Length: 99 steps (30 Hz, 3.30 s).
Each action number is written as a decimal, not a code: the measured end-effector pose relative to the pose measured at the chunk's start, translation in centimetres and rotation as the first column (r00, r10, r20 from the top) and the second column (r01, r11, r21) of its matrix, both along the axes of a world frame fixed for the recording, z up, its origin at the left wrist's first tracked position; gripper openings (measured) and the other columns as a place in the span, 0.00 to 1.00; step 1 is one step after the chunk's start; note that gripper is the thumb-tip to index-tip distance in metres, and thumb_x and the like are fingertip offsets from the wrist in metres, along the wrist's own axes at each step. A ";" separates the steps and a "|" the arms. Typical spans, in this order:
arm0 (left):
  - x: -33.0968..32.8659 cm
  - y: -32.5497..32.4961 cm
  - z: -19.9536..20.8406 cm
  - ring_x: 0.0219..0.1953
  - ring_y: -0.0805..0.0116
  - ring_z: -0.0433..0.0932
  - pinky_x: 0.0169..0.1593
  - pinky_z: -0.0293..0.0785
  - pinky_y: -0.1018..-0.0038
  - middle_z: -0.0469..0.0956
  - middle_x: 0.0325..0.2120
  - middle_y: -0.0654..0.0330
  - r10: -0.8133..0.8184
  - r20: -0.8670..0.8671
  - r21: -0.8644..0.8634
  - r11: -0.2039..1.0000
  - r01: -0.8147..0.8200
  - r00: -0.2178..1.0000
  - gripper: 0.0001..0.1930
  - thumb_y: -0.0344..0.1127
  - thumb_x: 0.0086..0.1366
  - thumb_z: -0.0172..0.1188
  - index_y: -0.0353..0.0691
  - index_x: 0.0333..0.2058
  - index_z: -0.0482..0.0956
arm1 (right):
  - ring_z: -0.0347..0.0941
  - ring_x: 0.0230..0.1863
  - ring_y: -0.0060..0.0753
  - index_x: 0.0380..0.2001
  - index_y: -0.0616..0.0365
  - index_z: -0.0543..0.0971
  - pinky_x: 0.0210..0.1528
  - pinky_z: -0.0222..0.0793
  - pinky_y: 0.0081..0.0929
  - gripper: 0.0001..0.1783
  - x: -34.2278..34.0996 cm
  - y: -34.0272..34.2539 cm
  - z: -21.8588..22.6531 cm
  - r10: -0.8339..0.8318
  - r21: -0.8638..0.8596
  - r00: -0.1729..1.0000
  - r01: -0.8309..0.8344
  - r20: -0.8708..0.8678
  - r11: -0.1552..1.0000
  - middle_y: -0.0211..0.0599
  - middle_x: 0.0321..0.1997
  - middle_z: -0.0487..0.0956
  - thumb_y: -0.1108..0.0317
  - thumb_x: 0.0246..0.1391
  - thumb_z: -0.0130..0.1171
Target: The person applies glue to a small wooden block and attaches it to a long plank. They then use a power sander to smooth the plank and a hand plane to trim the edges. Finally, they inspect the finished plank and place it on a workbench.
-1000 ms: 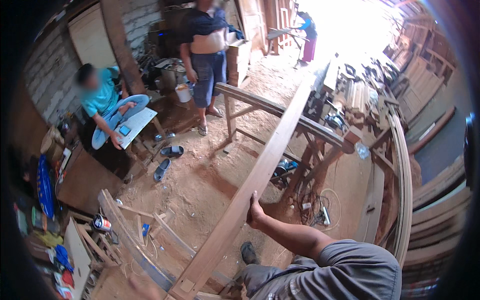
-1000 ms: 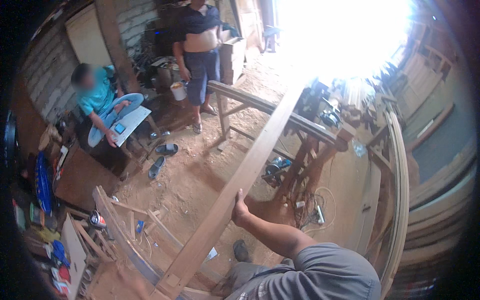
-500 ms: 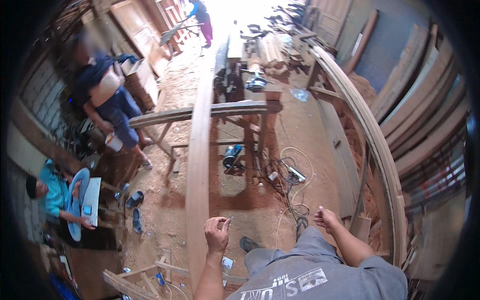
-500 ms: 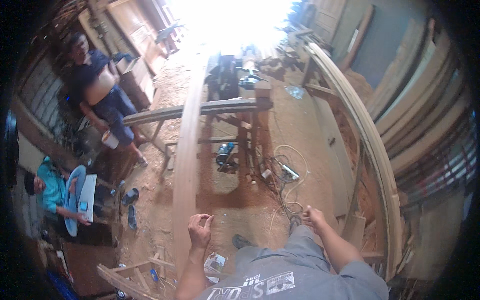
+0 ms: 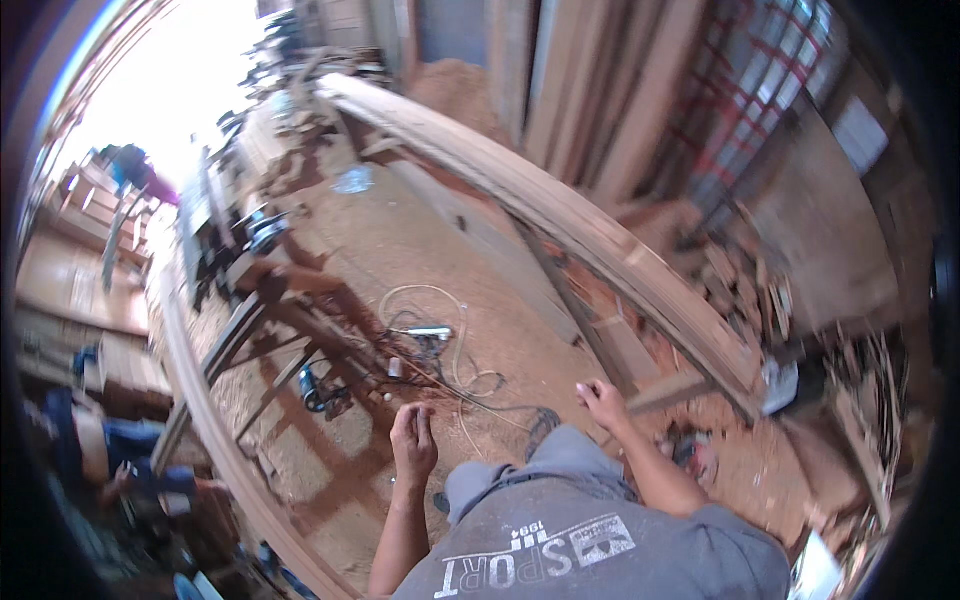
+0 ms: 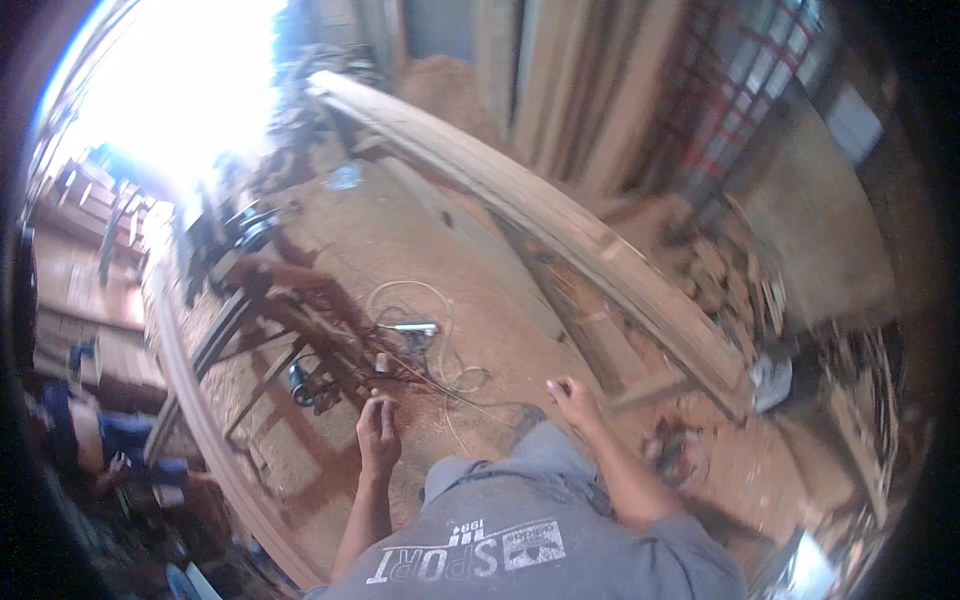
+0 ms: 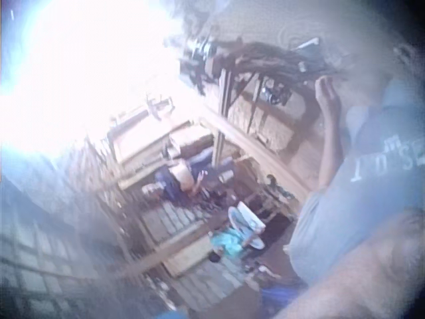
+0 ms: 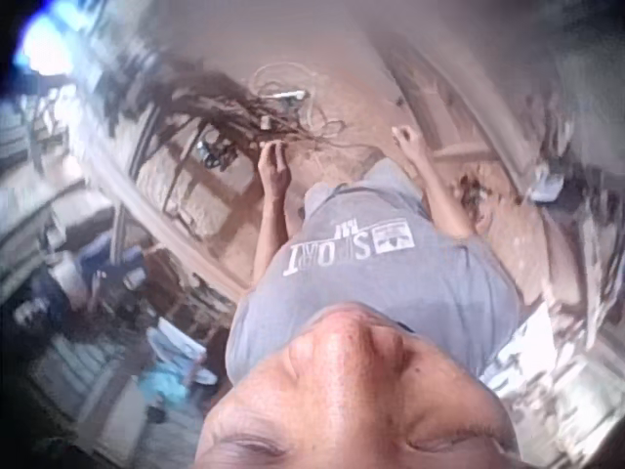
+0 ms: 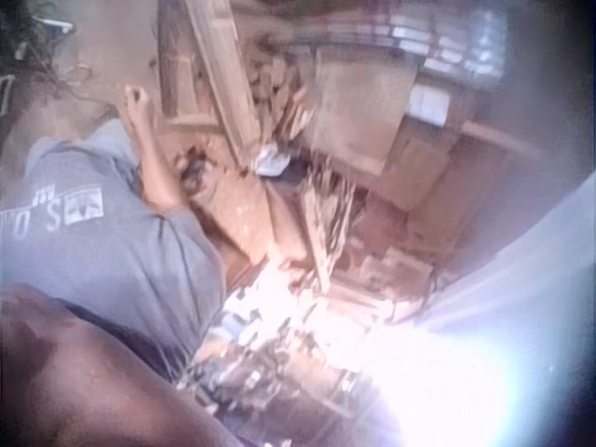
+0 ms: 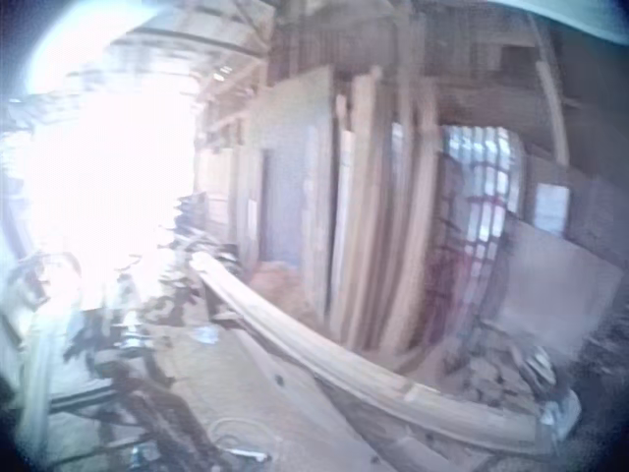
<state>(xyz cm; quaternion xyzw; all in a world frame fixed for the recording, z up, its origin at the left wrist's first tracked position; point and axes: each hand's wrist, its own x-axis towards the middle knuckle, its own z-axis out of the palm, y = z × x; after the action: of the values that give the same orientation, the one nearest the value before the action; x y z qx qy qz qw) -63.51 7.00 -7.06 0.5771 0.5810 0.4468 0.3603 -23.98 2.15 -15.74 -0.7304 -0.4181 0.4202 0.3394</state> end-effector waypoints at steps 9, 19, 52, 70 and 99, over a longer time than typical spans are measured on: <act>20.6 8.5 0.9 0.25 0.60 0.69 0.32 0.67 0.64 0.71 0.22 0.54 -0.570 -0.088 -0.107 0.821 0.561 0.817 0.12 0.30 0.76 0.49 0.35 0.31 0.69 | 0.83 0.37 0.31 0.45 0.65 0.83 0.42 0.76 0.32 0.24 8.8 -6.7 -1.6 -0.410 -0.044 0.910 0.408 -0.056 0.912 0.44 0.35 0.86 0.50 0.67 0.63; 41.8 9.0 0.0 0.45 0.49 0.79 0.52 0.72 0.56 0.81 0.35 0.54 -0.883 -0.418 0.280 0.097 0.955 0.212 0.12 0.39 0.62 0.73 0.38 0.37 0.82 | 0.75 0.32 0.22 0.44 0.62 0.79 0.34 0.71 0.22 0.13 1.9 -23.8 -4.9 -0.869 -0.174 0.230 0.927 -0.438 0.333 0.31 0.36 0.80 0.62 0.71 0.60; 65.0 -1.3 -5.0 0.67 0.35 0.70 0.69 0.64 0.39 0.72 0.63 0.39 -0.354 -0.909 0.172 0.162 0.972 0.219 0.44 0.73 0.71 0.45 0.37 0.66 0.74 | 0.82 0.54 0.57 0.54 0.60 0.80 0.56 0.75 0.46 0.26 53.7 -61.0 -49.8 -0.588 -0.737 0.802 0.462 0.109 0.493 0.53 0.52 0.85 0.52 0.61 0.66; 67.6 -1.5 -3.7 0.63 0.36 0.74 0.67 0.68 0.44 0.75 0.59 0.40 -0.322 -0.928 0.132 0.183 0.974 0.186 0.47 0.79 0.67 0.44 0.38 0.61 0.79 | 0.67 0.14 0.21 0.31 0.54 0.77 0.15 0.65 0.28 0.10 64.3 -55.9 -55.0 -0.841 -0.536 0.435 0.649 -0.321 0.540 0.26 0.15 0.69 0.68 0.57 0.70; 64.4 -2.2 -3.9 0.58 0.46 0.77 0.64 0.74 0.51 0.77 0.53 0.52 -0.427 -0.675 0.553 0.246 0.796 0.601 0.31 0.66 0.58 0.65 0.43 0.44 0.78 | 0.73 0.26 0.18 0.49 0.60 0.75 0.27 0.70 0.22 0.19 41.8 -44.5 19.6 -0.727 -0.111 0.624 0.732 -0.287 0.673 0.29 0.30 0.77 0.75 0.55 0.68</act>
<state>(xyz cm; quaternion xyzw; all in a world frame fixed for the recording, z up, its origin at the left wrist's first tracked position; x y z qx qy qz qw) 0.85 4.80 -10.96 0.9296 0.0764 0.3536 0.0705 17.82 -42.39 3.82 -0.7593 -0.0321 0.3513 0.5468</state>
